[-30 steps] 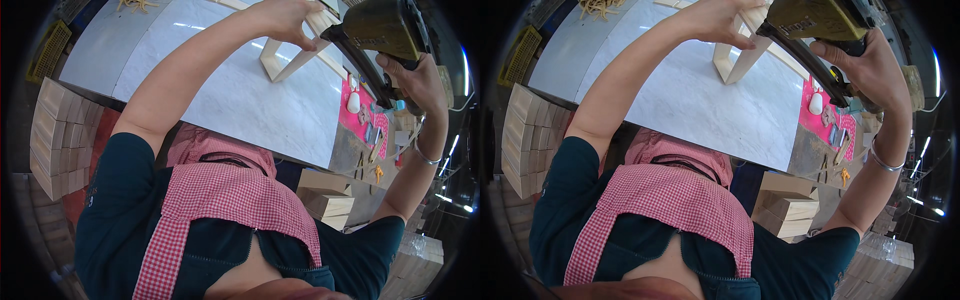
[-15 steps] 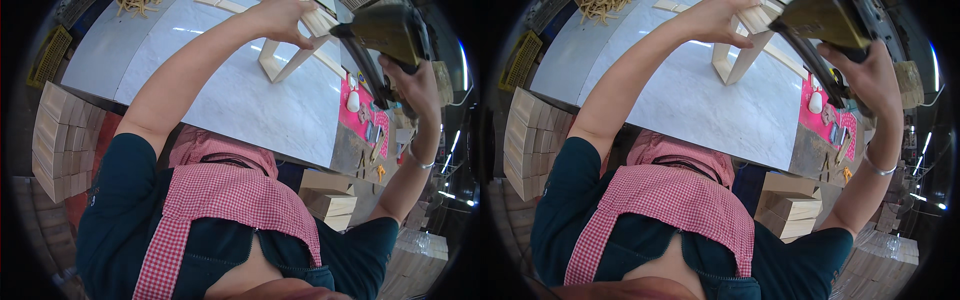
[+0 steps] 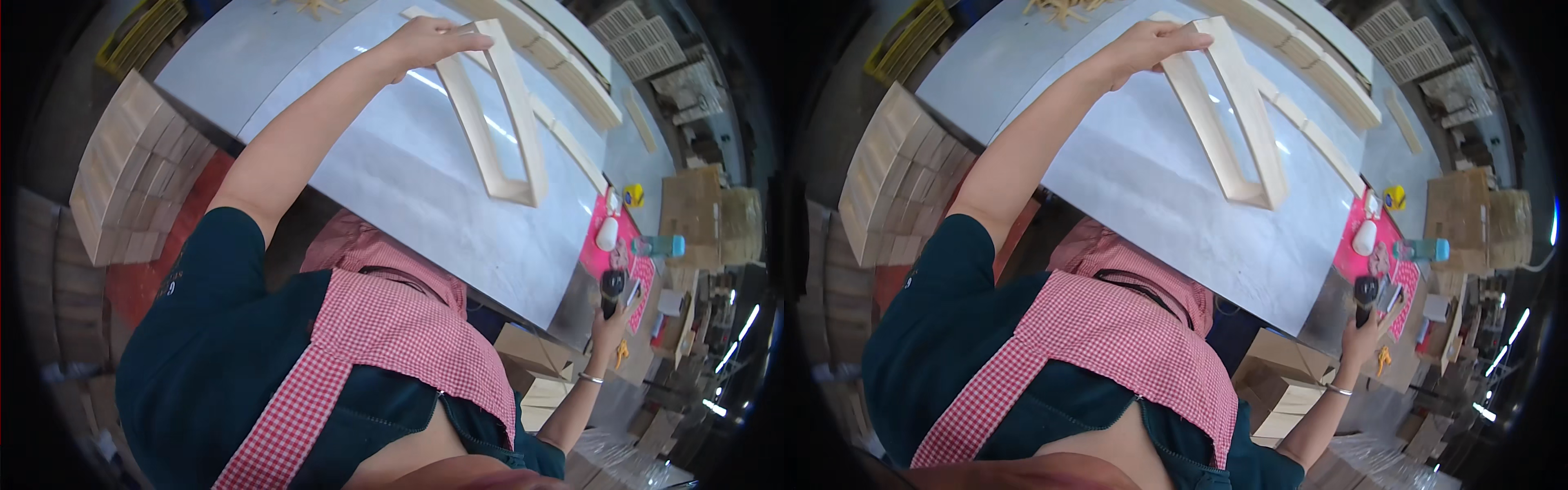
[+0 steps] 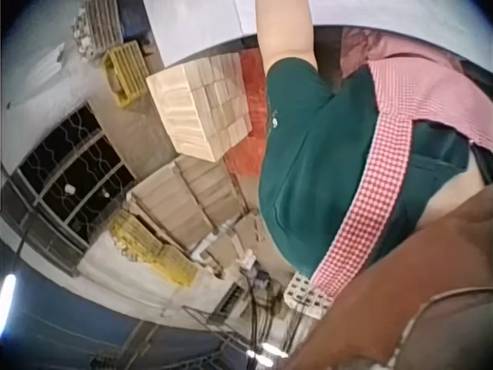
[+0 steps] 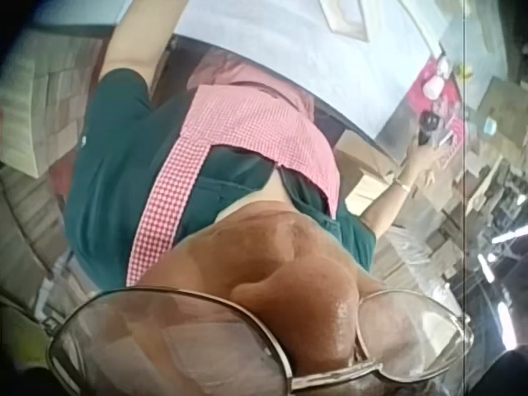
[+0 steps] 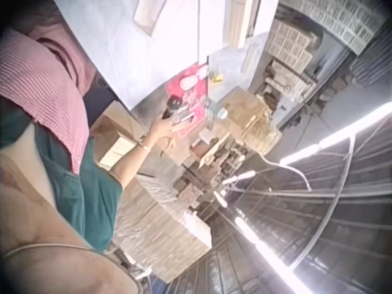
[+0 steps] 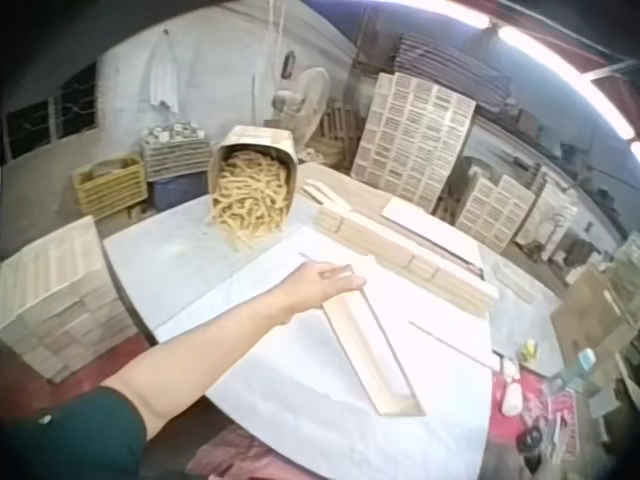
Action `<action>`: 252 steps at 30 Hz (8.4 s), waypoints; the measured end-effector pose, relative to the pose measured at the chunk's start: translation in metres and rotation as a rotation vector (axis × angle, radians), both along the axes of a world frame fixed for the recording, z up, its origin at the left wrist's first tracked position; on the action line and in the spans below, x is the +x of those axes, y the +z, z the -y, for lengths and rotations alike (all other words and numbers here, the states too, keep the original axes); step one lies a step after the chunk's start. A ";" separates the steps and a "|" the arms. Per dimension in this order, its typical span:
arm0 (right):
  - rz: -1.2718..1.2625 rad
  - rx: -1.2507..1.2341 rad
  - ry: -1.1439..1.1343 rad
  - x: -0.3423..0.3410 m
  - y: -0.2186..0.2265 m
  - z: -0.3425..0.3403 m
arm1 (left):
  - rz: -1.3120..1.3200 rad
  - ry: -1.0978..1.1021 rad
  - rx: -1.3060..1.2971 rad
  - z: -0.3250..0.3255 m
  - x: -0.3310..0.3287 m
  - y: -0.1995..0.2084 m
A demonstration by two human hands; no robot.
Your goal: Assemble wooden boxes by gluing and nailing wooden slats together.
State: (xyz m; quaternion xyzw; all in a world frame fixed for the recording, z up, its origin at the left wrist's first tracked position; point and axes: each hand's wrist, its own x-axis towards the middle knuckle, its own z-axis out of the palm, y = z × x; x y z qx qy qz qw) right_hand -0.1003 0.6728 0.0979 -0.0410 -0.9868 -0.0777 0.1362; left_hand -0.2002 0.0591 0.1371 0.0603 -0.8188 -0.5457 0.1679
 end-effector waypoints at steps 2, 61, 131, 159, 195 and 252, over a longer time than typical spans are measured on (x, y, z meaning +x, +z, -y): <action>0.066 0.015 -0.136 0.008 -0.027 -0.021 | 0.235 0.014 0.151 0.013 0.012 -0.015; 0.087 -1.332 0.370 -0.033 -0.099 0.251 | 0.052 0.088 0.978 -0.006 0.112 -0.142; 0.110 -1.483 0.459 -0.060 -0.029 0.381 | -0.098 0.204 -0.342 -0.015 0.137 -0.175; -0.410 -0.529 -0.087 -0.030 -0.090 0.037 | -0.365 -0.507 -0.376 -0.044 -0.002 0.035; 0.218 -0.218 0.377 -0.094 0.249 0.236 | -0.868 -0.456 -0.764 -0.114 -0.055 0.023; 0.232 -0.152 -0.103 -0.049 -0.104 -0.079 | -0.636 -0.422 -0.748 0.058 0.100 -0.042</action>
